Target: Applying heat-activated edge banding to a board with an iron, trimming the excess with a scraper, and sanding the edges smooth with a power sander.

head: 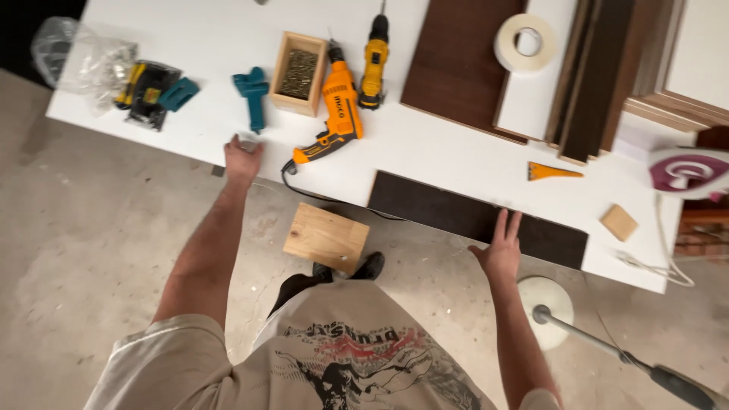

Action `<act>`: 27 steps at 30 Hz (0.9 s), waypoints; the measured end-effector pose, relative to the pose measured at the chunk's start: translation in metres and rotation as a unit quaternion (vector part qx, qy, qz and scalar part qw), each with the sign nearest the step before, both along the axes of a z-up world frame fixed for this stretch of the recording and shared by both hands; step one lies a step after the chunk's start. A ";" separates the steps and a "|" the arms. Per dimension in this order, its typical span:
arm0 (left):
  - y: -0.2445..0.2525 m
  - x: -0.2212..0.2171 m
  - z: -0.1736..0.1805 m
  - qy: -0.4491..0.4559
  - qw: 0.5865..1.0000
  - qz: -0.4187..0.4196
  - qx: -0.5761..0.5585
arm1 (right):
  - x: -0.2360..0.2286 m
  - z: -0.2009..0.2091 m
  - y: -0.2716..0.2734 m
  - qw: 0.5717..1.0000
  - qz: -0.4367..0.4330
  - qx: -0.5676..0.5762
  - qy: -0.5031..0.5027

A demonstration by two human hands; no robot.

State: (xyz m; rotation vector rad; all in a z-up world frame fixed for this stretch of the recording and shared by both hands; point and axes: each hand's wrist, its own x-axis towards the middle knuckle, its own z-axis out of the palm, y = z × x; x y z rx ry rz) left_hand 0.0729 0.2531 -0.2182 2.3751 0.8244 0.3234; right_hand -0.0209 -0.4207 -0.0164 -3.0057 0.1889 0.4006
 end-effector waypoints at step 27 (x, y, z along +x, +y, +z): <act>0.072 0.053 0.164 0.037 0.879 -0.362 -0.308 | -0.010 0.007 0.457 0.825 -0.149 0.533 -0.111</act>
